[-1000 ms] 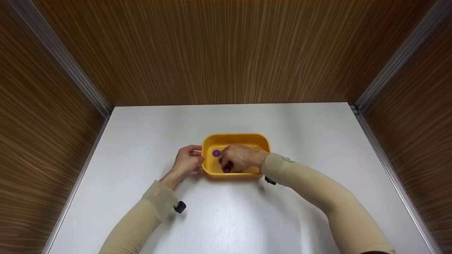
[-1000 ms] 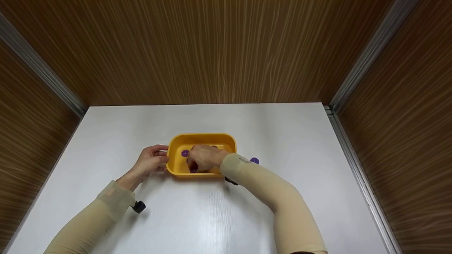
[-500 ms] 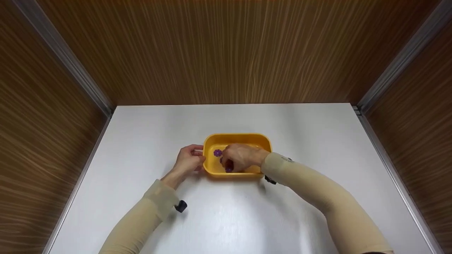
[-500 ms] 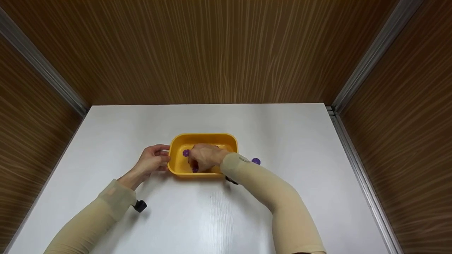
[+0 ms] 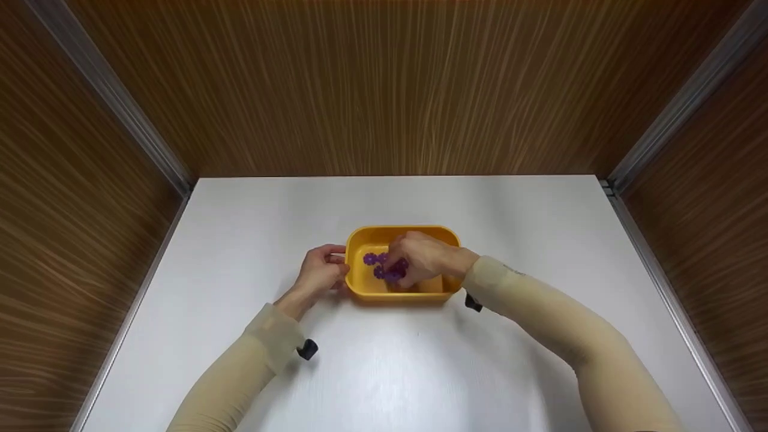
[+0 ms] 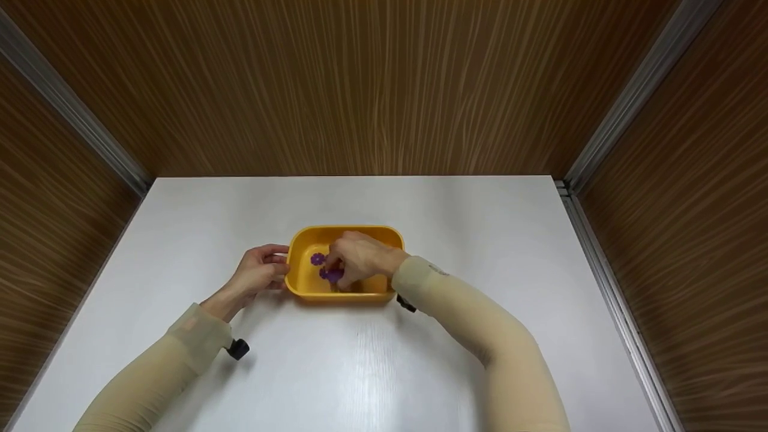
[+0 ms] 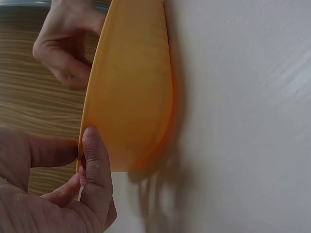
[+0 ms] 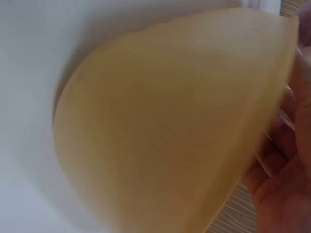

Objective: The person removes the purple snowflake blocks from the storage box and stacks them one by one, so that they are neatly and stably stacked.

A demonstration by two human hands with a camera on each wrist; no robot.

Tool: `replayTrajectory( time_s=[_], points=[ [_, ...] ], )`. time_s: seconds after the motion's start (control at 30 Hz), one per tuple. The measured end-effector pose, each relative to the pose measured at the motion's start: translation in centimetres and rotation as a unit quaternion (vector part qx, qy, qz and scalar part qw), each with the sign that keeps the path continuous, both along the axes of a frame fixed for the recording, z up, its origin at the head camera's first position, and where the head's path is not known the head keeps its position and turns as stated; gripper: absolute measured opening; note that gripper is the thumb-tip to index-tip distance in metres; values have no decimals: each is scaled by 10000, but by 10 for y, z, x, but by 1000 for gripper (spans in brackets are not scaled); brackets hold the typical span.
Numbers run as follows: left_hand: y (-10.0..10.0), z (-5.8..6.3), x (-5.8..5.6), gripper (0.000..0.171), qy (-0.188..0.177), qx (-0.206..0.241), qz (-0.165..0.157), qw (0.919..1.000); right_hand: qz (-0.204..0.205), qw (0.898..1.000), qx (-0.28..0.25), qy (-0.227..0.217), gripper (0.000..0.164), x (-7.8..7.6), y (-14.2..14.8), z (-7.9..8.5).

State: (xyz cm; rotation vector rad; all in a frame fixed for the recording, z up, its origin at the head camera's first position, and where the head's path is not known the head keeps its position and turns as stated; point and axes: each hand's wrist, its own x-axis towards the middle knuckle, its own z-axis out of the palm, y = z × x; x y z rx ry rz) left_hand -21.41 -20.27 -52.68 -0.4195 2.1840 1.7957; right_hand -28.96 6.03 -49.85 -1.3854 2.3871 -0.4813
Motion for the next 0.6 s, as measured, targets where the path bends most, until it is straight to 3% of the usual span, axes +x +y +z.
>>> replayTrajectory(
  time_s=[0.4,0.6],
  points=[
    [2,-2,-2,50,-90,-139,7,9999,-95,9991,-376,-180,39,6,31,16],
    [2,-1,-1,49,-85,-251,6,9996,-139,9983,-565,-55,39,7,49,20]
  ],
)
